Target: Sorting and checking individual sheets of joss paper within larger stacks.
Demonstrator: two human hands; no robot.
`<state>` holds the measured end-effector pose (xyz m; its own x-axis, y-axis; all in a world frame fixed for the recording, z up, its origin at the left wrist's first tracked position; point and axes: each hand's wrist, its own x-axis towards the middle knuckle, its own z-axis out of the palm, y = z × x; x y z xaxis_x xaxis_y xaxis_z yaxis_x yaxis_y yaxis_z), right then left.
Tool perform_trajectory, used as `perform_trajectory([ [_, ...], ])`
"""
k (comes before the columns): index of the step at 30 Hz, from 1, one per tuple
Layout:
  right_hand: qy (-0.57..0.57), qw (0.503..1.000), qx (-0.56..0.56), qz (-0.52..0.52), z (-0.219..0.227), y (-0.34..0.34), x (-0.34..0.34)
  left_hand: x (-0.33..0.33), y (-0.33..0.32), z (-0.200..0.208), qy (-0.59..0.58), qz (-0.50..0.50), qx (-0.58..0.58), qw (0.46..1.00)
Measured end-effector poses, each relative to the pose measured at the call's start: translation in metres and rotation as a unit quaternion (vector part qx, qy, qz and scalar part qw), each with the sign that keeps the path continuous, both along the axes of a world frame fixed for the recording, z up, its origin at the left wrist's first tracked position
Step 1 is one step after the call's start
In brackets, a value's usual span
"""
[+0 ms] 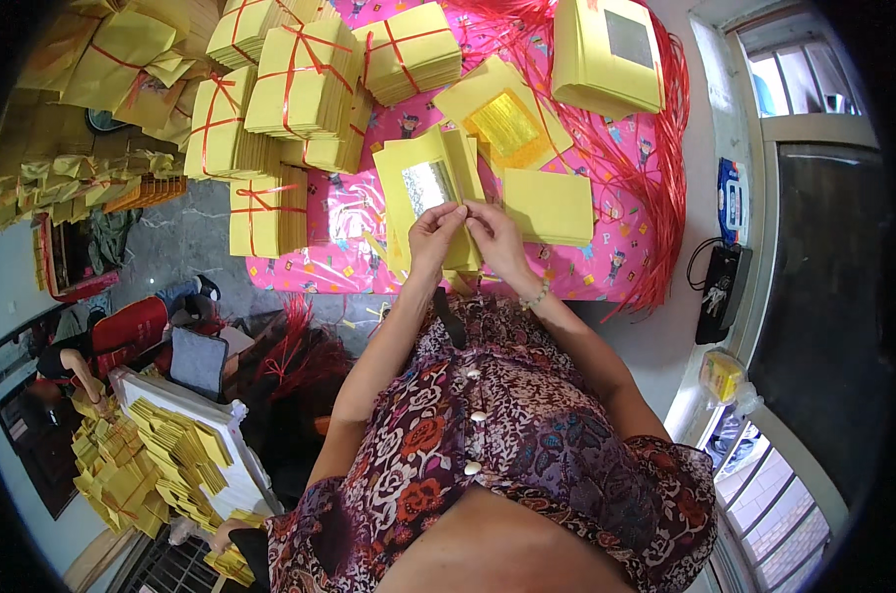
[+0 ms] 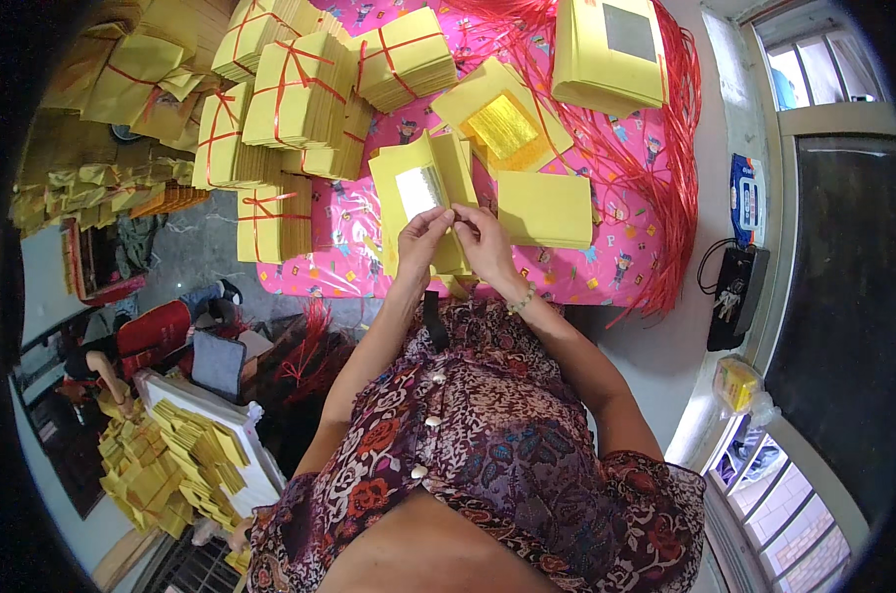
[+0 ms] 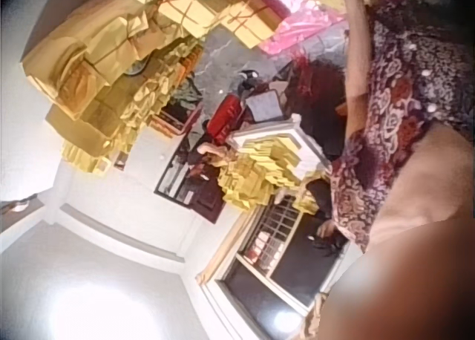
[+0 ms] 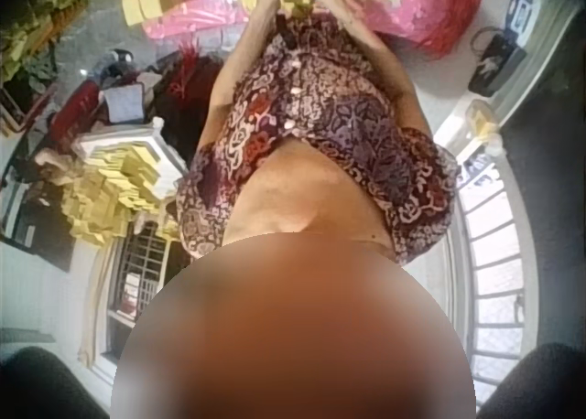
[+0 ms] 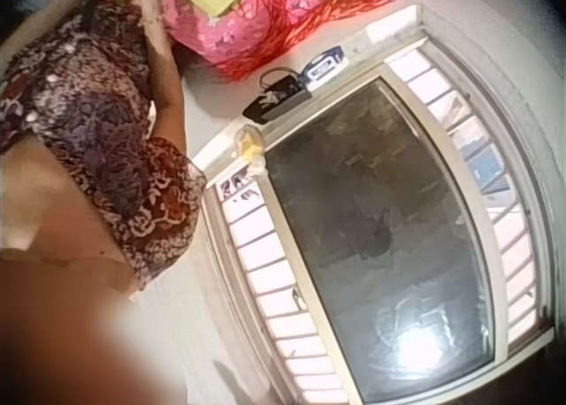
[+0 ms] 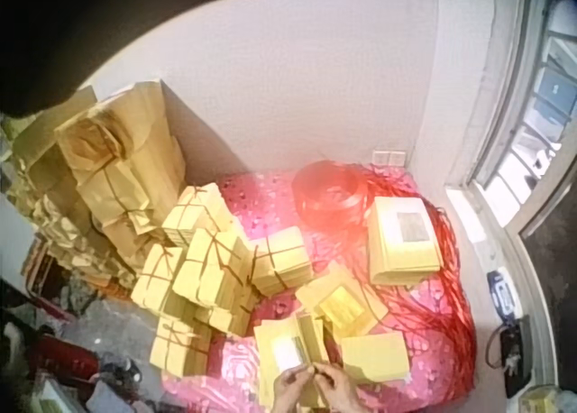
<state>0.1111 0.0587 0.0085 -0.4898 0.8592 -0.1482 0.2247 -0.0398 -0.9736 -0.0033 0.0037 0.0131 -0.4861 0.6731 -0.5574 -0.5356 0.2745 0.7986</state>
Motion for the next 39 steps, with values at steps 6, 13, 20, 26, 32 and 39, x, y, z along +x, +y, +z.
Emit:
perform_trajectory([
  [6, -0.002, 1.0, 0.01, 0.001, -0.003, -0.002, -0.003, 0.0, 0.0, -0.01, 0.022, 0.007, -0.012, 1.0],
  [13, -0.016, 1.0, 0.005, 0.004, -0.004, 0.001, 0.001, 0.004, -0.002, -0.009, 0.037, 0.012, -0.03, 0.999],
  [20, -0.016, 1.0, -0.027, 0.001, -0.011, 0.004, 0.003, 0.002, -0.004, -0.017, 0.042, -0.017, -0.043, 0.998],
  [26, -0.01, 0.999, -0.041, 0.011, -0.013, 0.007, 0.005, 0.003, -0.003, -0.018, 0.052, -0.012, -0.031, 0.998],
  [32, 0.002, 0.999, -0.038, 0.014, -0.013, 0.009, 0.006, 0.003, -0.002, -0.015, 0.04, -0.012, -0.037, 0.998],
  [39, -0.012, 0.999, -0.034, 0.014, -0.011, 0.01, 0.009, 0.004, -0.003, -0.017, 0.048, -0.011, -0.042, 0.998],
])
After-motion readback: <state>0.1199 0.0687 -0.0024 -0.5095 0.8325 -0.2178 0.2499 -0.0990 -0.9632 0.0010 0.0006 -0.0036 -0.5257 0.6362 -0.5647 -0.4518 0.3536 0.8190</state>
